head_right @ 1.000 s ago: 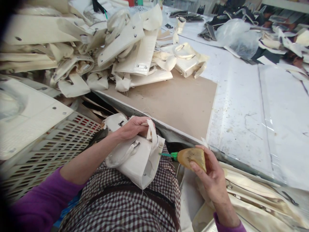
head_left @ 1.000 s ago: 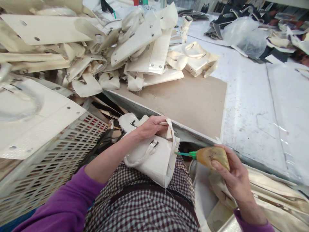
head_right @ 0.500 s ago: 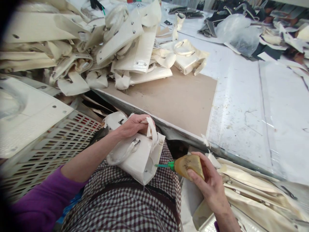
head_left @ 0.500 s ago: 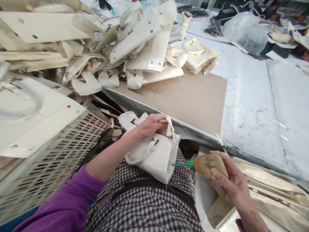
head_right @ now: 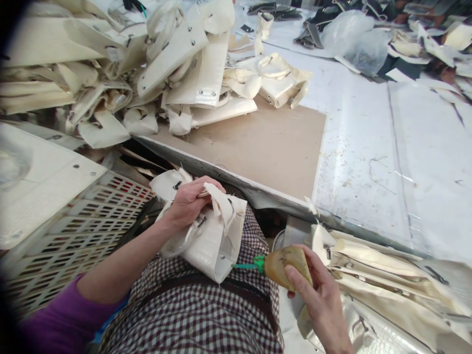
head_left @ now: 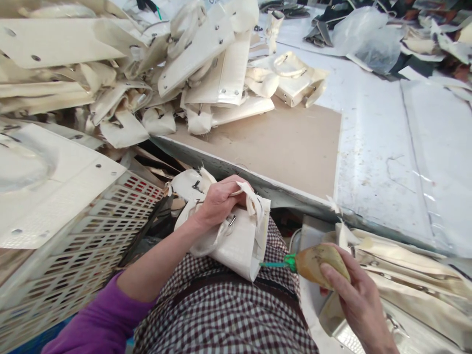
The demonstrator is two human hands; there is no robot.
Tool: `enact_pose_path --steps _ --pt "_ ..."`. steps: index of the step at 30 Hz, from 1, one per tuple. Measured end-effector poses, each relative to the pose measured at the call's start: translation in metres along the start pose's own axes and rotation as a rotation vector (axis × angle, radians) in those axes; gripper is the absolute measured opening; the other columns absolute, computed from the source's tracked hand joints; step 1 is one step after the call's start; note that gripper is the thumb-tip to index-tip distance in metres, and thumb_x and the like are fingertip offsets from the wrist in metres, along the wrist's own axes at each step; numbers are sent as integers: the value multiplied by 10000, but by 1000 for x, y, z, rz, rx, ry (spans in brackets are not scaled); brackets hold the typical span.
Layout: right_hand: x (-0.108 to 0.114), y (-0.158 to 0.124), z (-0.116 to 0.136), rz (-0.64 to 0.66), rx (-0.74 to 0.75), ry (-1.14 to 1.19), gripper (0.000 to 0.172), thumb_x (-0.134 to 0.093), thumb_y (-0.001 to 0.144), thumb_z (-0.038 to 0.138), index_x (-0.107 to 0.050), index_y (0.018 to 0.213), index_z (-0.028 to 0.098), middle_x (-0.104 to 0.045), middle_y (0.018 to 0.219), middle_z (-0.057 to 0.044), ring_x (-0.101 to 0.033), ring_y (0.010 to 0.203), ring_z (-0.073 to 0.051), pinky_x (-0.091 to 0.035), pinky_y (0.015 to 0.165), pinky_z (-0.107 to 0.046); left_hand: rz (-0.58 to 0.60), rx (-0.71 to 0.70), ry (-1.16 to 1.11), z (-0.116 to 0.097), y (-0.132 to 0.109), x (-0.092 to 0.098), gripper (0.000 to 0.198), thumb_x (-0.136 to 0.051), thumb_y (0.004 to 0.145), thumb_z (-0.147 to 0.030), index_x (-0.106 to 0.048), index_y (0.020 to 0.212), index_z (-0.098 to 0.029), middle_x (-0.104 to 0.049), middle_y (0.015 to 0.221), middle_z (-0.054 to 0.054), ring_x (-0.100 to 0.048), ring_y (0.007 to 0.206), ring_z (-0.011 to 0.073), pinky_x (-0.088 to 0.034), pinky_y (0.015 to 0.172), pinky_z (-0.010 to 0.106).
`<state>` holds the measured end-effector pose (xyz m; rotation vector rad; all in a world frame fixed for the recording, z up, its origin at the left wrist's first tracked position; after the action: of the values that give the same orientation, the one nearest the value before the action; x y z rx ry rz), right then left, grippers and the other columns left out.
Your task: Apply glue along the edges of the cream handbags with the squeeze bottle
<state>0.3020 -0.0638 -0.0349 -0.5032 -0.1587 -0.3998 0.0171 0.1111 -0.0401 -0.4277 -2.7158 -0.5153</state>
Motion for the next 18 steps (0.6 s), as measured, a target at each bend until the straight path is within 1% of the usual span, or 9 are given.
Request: enact_pose_path --steps 3,6,9,12,15,18 --pt "0 -7 -4 -16 -40 11 566 -878 743 559 -741 1168 211 -752 963 -68 -650 677 -232 -561 477 -281 -61 -71 112 -8 -11 -1 213 -539 887 -60 -713 899 -181 -758 945 54 -705 904 177 -569 847 282" --pt "2 -11 -10 -21 -57 33 576 -896 725 548 -749 1179 225 -755 987 -60 -657 680 -226 -563 478 -272 -140 -188 201 -12 -21 -3 230 -526 897 -37 -703 927 -181 -768 961 61 -717 901 174 -583 823 284" --pt "5 -12 -13 -27 -62 46 580 -912 713 538 -749 1172 224 -749 961 -53 -625 621 -197 -564 475 -268 -204 -271 263 -14 -28 -4 242 -524 902 -17 -696 948 -180 -769 960 66 -722 906 174 -592 820 285" --pt "7 -10 -15 -64 -52 22 586 -906 724 554 -736 1179 226 -743 946 -39 -610 620 -188 -569 486 -259 -236 -305 283 -17 -33 -3 278 -512 882 20 -689 957 -181 -770 967 63 -725 907 166 -595 828 276" --pt "5 -5 -15 -97 -13 -12 568 -884 750 568 -725 1180 234 -747 1000 -41 -661 725 -221 -592 535 -260 -254 -308 284 -19 -37 -3 270 -525 897 19 -689 970 -184 -768 957 55 -729 903 165 -600 836 276" --pt "1 1 -16 -64 34 -9 562 -879 764 547 -706 1196 232 -756 1029 -59 -697 782 -256 -607 570 -285 -265 -319 285 -21 -41 -4 255 -546 909 11 -689 988 -184 -764 952 55 -728 902 166 -602 840 281"
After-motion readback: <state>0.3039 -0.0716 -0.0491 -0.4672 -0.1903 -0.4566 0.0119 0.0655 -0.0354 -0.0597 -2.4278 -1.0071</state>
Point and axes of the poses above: each hand's wrist, its own y-axis towards the middle knuckle, its own x-axis out of the back of the hand, z = x × y, the point moved 2 cm from there along y, towards the middle knuckle
